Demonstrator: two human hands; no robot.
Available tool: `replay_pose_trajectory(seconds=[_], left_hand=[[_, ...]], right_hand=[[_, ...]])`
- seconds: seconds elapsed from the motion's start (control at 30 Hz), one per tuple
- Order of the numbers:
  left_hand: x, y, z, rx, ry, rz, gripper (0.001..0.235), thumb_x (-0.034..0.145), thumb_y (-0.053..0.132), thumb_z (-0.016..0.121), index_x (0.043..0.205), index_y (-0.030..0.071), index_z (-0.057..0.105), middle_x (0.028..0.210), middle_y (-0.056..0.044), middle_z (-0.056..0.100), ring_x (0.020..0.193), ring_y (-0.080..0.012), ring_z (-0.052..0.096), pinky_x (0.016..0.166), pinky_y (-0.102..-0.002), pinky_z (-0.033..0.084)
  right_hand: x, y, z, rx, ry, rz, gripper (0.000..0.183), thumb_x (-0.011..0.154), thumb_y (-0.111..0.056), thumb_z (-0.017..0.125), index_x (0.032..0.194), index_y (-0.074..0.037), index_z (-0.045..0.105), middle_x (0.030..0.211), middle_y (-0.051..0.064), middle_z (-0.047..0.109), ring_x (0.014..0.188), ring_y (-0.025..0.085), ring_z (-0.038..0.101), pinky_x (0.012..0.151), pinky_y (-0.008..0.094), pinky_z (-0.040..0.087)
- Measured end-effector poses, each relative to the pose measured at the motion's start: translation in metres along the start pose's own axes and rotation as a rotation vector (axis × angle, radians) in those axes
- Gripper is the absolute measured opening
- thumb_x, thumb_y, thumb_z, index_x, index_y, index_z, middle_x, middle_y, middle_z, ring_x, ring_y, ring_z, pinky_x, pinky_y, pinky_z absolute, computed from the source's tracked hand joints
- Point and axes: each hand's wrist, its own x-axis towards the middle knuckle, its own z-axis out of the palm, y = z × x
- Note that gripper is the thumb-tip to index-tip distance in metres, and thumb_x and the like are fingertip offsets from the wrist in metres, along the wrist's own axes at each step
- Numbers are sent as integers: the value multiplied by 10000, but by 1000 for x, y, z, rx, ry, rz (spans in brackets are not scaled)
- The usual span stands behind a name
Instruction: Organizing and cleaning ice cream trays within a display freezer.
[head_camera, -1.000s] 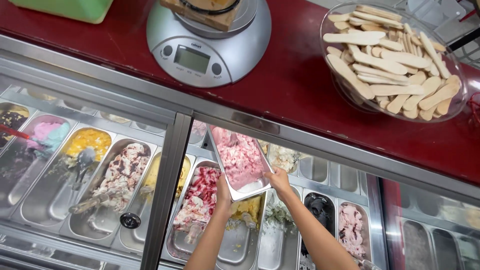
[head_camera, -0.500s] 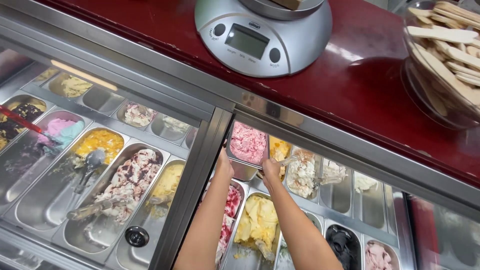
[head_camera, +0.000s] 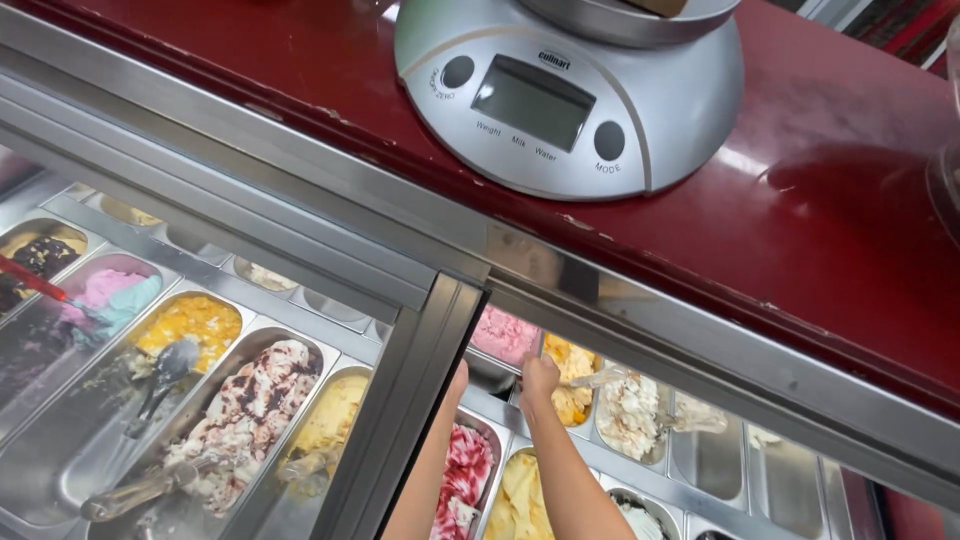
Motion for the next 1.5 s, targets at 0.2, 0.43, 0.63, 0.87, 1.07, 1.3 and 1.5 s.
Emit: replay_pose_trajectory(seconds=[0.2,0.43,0.63,0.87,1.07,1.3,1.5], left_hand=[[-5,10,-5,-47,13,57,528,906,563,633,1354,288,573,1380,57,607,1274,-179,580,1018,-453,436],[3,-27,-27,-121,29,68,426,917,483,657,1299,302,605,1331,72,643,1239,-168,616,1041,-472,443],[-62,-62,-67,-170,24,41,343,926,414,677,1251,313,632,1289,85,673,1208,-159,646,1061,-489,449],[-321,-28,-171,-187,-525,-412,491,1025,396,397,1299,41,598,1316,-146,643,1158,-306,618,986,-412,472],[-372,-84,-317,-405,-1003,-798,752,1000,581,315,1508,39,430,1517,-178,498,1298,-329,545,1014,-418,513],[-404,49,-395,-501,-681,-513,712,1021,685,419,1186,19,606,1060,-97,650,970,-176,598,921,-321,458],[-441,171,-430,-19,-116,111,413,1088,248,275,1397,74,485,1330,-99,550,1243,-231,505,1082,-397,407]], right_hand=[[-2,33,6,-310,-15,-49,365,749,-367,686,1030,-152,775,1025,188,740,1162,411,654,965,498,501],[-36,-55,-60,-1101,-270,-241,768,811,-824,490,1006,-146,796,1078,157,767,1133,369,707,936,492,580],[-123,-211,-165,-870,-180,-778,561,973,-475,540,546,-112,558,528,142,595,664,411,690,618,477,500],[-351,-215,-318,-366,-563,-662,206,930,-297,688,853,-108,657,699,30,684,652,156,684,654,288,548],[-528,-154,-379,-243,-887,-1063,300,1008,-208,469,1164,-67,682,1260,75,660,1235,295,563,1035,434,408],[-541,-106,-334,-112,-1018,-941,313,980,-25,563,1282,-71,633,1273,93,644,1077,250,664,915,350,550],[-464,-118,-197,-297,-685,-813,628,921,-425,686,1338,22,541,1231,173,627,1057,259,666,892,372,584]])
